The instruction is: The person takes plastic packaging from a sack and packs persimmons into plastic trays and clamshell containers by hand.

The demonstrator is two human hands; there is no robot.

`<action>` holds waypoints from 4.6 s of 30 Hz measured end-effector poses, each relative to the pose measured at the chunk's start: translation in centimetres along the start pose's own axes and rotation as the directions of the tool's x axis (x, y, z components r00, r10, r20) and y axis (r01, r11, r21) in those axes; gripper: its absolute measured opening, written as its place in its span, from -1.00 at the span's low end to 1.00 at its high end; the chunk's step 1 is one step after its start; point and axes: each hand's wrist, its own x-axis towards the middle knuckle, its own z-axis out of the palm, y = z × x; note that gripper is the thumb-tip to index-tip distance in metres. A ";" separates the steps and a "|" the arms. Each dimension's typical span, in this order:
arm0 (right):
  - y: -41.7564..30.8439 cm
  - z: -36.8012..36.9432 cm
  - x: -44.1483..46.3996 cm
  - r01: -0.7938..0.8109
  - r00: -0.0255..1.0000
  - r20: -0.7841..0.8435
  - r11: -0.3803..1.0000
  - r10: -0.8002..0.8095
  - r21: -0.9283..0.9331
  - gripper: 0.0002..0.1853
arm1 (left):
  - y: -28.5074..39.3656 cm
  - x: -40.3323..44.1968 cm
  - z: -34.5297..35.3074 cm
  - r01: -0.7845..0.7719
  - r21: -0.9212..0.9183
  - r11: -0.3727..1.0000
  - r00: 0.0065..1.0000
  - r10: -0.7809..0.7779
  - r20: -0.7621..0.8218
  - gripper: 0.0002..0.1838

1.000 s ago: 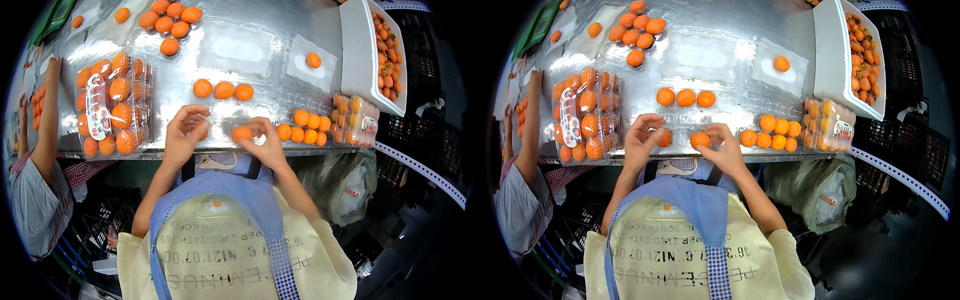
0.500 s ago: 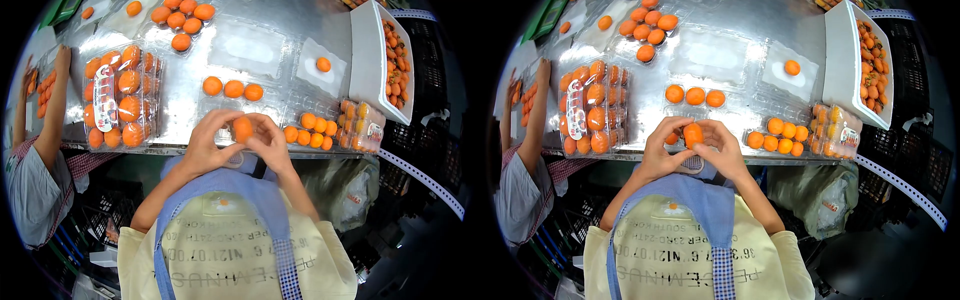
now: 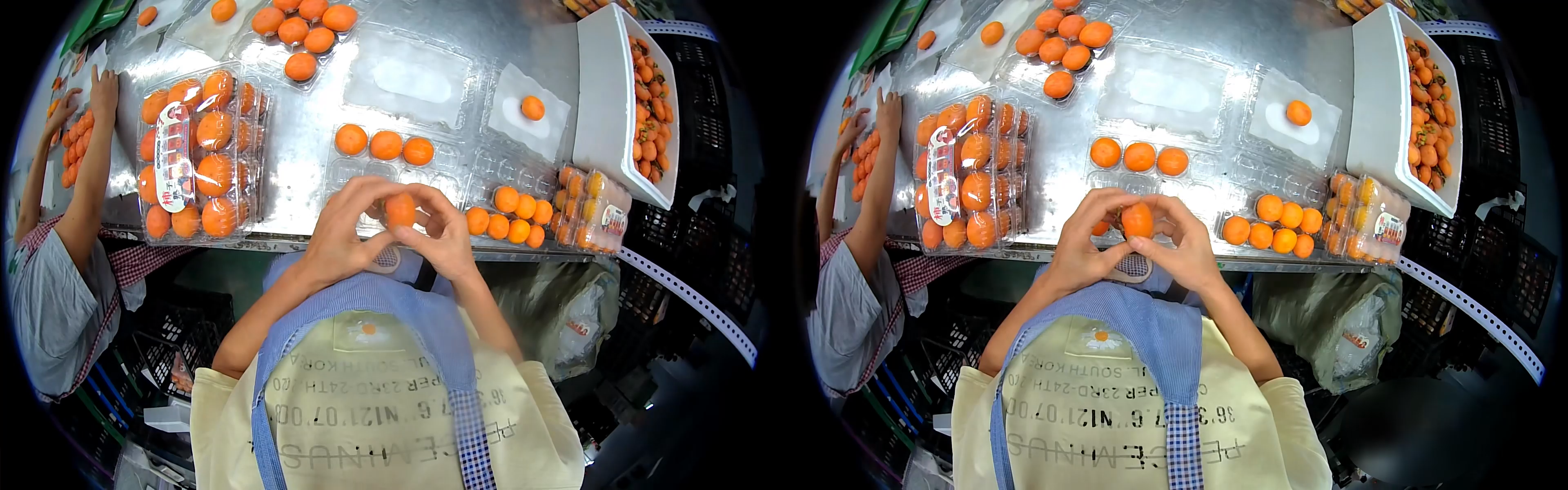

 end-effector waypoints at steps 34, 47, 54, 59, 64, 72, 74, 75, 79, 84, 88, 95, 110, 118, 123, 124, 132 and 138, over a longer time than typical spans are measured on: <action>2.9 2.3 4.5 0.420 0.907 0.386 0.427 -0.168 -0.801 -0.58 | -5.6 -2.5 -3.9 0.081 -0.525 0.847 0.776 -0.385 -0.500 -0.66; 4.2 3.5 4.8 0.507 0.859 0.440 0.314 -0.262 -0.803 -0.48 | -5.7 -1.8 -3.3 0.164 -0.535 0.828 0.805 -0.426 -0.412 -0.74; 2.4 1.4 4.5 0.020 0.996 0.092 0.944 0.011 -0.330 -0.49 | -6.5 -1.6 -3.1 0.251 -0.496 0.831 0.845 -0.438 -0.307 -0.76; 2.4 -1.4 4.4 -0.149 0.986 -0.067 0.989 0.150 0.008 -0.54 | -7.2 -1.0 -2.1 0.239 -0.112 0.965 0.920 -0.261 -0.293 -0.76; 2.9 -4.8 4.3 -0.067 0.964 -0.194 0.870 0.183 0.489 -0.51 | -5.9 0.3 -0.5 -0.105 0.469 0.877 0.992 0.128 -0.017 -0.67; 2.0 -10.5 3.4 0.058 0.938 -0.314 0.825 0.148 0.562 -0.59 | -7.3 0.3 -0.2 -0.156 0.608 0.779 0.977 0.031 0.210 -0.69; -2.0 -14.4 3.9 0.184 0.915 -0.402 0.931 -0.044 0.316 -0.59 | -7.0 0.5 -0.2 -0.141 0.606 0.783 0.977 0.011 0.213 -0.71; -4.9 -17.0 3.9 0.309 0.830 -0.546 0.911 -0.118 0.273 -0.55 | -7.1 0.6 -0.2 -0.144 0.604 0.784 0.977 0.016 0.212 -0.70; -13.6 -22.4 3.4 0.625 0.761 -0.548 0.622 -0.348 0.472 -0.46 | -7.7 0.4 -0.1 -0.154 0.597 0.787 0.976 0.029 0.214 -0.70; -8.8 -13.8 6.1 -0.143 0.868 -0.479 0.856 -0.132 -0.497 -0.58 | -7.6 0.8 -0.2 -0.136 0.593 0.794 0.981 0.023 0.195 -0.71; 1.0 -7.2 7.6 0.106 0.976 -0.016 0.543 -0.215 -0.833 -0.54 | -7.6 1.0 0.0 -0.130 0.580 0.804 0.984 0.031 0.178 -0.73; 4.2 -5.6 6.8 0.201 0.898 0.076 0.252 -0.433 -0.947 -0.51 | -7.0 1.4 0.2 -0.130 0.589 0.797 0.984 0.029 0.178 -0.76; 4.3 -5.3 5.5 0.125 0.923 -0.047 0.414 -0.381 -0.902 -0.49 | -7.5 1.6 0.1 -0.108 0.566 0.817 0.987 0.021 0.158 -0.78; 2.6 -5.4 4.5 0.072 0.960 -0.156 0.745 -0.232 -0.664 -0.46 | -10.2 0.5 -0.6 0.137 0.565 0.814 0.931 -0.301 0.206 -0.68; 1.6 -6.0 4.2 0.139 0.955 -0.084 0.681 -0.284 -0.719 -0.47 | -7.7 0.9 -0.7 0.139 0.215 0.967 0.989 -0.145 0.012 -0.69; 1.5 -6.1 4.1 0.146 0.954 -0.078 0.679 -0.288 -0.719 -0.47 | -7.1 1.0 -0.8 0.154 0.109 0.982 0.988 -0.149 -0.051 -0.70; 1.2 -6.0 4.3 0.176 0.957 -0.031 0.665 -0.288 -0.726 -0.47 | -6.9 2.5 -1.4 0.344 0.350 0.871 0.814 -0.090 -0.574 -0.26; 0.6 -5.8 6.2 0.210 0.961 0.050 0.599 -0.272 -0.772 -0.47 | -6.7 6.6 -2.5 -0.017 0.127 0.992 0.961 0.051 -0.271 -0.45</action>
